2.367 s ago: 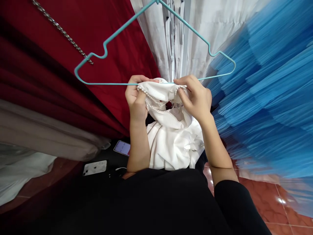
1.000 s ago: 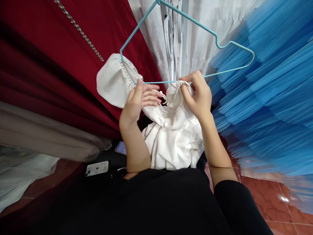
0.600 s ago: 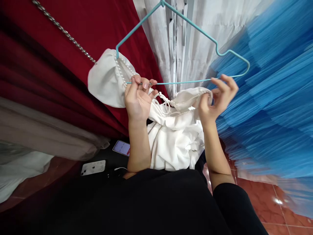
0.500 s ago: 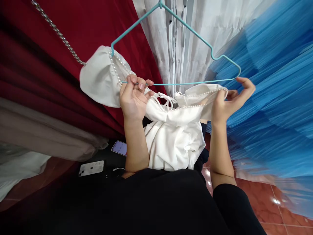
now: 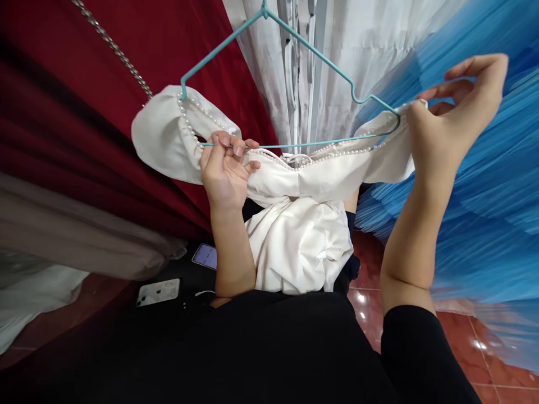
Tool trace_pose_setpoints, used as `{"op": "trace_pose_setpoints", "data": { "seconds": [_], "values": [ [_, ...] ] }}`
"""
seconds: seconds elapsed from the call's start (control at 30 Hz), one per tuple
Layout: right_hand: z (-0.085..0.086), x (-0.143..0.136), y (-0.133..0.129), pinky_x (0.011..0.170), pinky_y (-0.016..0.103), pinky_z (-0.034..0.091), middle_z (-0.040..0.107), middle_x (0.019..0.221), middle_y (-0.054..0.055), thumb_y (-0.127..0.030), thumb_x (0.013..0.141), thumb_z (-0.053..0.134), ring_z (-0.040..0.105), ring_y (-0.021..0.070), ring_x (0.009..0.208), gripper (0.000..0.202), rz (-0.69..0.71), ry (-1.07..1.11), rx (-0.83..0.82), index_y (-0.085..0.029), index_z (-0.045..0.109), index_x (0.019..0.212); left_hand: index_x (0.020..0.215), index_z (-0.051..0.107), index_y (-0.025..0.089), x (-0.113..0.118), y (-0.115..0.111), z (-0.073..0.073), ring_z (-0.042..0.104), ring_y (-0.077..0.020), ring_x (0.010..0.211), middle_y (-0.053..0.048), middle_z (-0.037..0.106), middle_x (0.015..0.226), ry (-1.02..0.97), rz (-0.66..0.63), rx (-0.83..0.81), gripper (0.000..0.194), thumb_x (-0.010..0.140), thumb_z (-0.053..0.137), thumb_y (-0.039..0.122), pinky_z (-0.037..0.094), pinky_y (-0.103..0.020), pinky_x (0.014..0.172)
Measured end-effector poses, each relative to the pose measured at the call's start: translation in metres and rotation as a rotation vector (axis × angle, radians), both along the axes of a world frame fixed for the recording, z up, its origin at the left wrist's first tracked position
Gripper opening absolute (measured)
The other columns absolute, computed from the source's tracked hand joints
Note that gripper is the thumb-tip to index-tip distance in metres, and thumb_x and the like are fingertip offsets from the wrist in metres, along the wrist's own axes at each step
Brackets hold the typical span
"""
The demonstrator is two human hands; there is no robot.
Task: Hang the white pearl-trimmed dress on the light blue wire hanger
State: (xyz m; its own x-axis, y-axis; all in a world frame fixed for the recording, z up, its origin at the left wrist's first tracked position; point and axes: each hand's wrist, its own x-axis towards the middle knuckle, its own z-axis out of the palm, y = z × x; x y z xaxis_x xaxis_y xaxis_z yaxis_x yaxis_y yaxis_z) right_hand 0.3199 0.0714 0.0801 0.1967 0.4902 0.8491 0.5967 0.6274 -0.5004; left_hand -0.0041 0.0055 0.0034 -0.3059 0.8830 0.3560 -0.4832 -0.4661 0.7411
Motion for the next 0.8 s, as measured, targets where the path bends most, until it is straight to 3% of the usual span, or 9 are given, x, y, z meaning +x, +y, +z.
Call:
{"op": "trace_pose_setpoints", "data": {
  "seconds": [0.2,0.3,0.4,0.53,0.63,0.7,0.8],
  "values": [
    [0.027,-0.053,0.009,0.049,0.028,0.031,0.059,0.087,0.000,0.009,0.062,0.054,0.066,0.0138,0.075,0.043,0.096,-0.057,-0.005,-0.028,0.045,0.081,0.087,0.049,0.024,0.003,-0.002,0.001,0.072,-0.0201,0.094,-0.001,0.051,0.077,0.012,0.011,0.033,0.029,0.098,0.062,0.046,0.054,-0.022,0.058],
    [0.026,-0.070,0.003,0.048,0.028,0.035,0.059,0.089,0.000,0.010,0.064,0.057,0.067,0.0150,0.079,0.042,0.206,-0.025,-0.022,-0.028,0.048,0.082,0.088,0.049,0.024,0.003,-0.003,0.000,0.072,-0.0201,0.096,-0.001,0.052,0.079,0.027,-0.002,0.032,0.030,0.099,0.063,0.048,0.056,-0.021,0.060],
    [0.018,-0.081,-0.013,0.051,0.028,0.040,0.059,0.092,0.001,0.003,0.067,0.058,0.066,0.0163,0.087,0.036,0.301,0.034,0.111,-0.025,0.057,0.089,0.088,0.049,0.024,0.004,-0.003,-0.001,0.072,-0.0193,0.095,-0.001,0.051,0.079,0.020,-0.006,0.029,0.030,0.100,0.061,0.049,0.056,-0.021,0.060],
    [0.001,-0.098,-0.041,0.059,0.029,0.042,0.058,0.088,0.001,-0.014,0.080,0.066,0.058,0.0122,0.076,0.013,0.429,0.077,0.254,-0.020,0.066,0.092,0.088,0.050,0.024,0.006,-0.003,-0.001,0.072,-0.0182,0.094,-0.001,0.052,0.079,-0.011,-0.025,0.045,0.028,0.102,0.059,0.046,0.057,-0.021,0.059],
    [-0.024,-0.114,-0.050,0.075,0.036,0.054,0.068,0.097,0.003,-0.028,0.093,0.066,0.065,0.0173,0.086,0.009,0.503,-0.152,0.067,-0.025,0.068,0.101,0.088,0.050,0.024,0.007,-0.003,0.000,0.072,-0.0184,0.095,-0.001,0.054,0.079,-0.015,-0.024,0.039,0.027,0.102,0.058,0.045,0.057,-0.021,0.059],
    [-0.047,-0.124,-0.047,0.091,0.044,0.056,0.073,0.109,0.004,-0.030,0.095,0.063,0.068,0.0229,0.102,0.017,0.482,-0.379,-0.045,-0.027,0.066,0.112,0.088,0.050,0.024,0.006,-0.003,-0.001,0.072,-0.0186,0.096,-0.001,0.055,0.080,-0.003,-0.010,0.027,0.027,0.102,0.058,0.046,0.057,-0.021,0.059],
    [-0.079,-0.134,-0.038,0.096,0.052,0.052,0.074,0.114,0.006,-0.027,0.095,0.058,0.067,0.0280,0.105,0.025,0.362,-0.500,-0.018,-0.025,0.061,0.120,0.089,0.050,0.024,0.006,-0.003,-0.003,0.073,-0.0190,0.098,-0.002,0.059,0.081,0.034,-0.004,-0.009,0.029,0.102,0.058,0.049,0.058,-0.021,0.062]
  ]
}}
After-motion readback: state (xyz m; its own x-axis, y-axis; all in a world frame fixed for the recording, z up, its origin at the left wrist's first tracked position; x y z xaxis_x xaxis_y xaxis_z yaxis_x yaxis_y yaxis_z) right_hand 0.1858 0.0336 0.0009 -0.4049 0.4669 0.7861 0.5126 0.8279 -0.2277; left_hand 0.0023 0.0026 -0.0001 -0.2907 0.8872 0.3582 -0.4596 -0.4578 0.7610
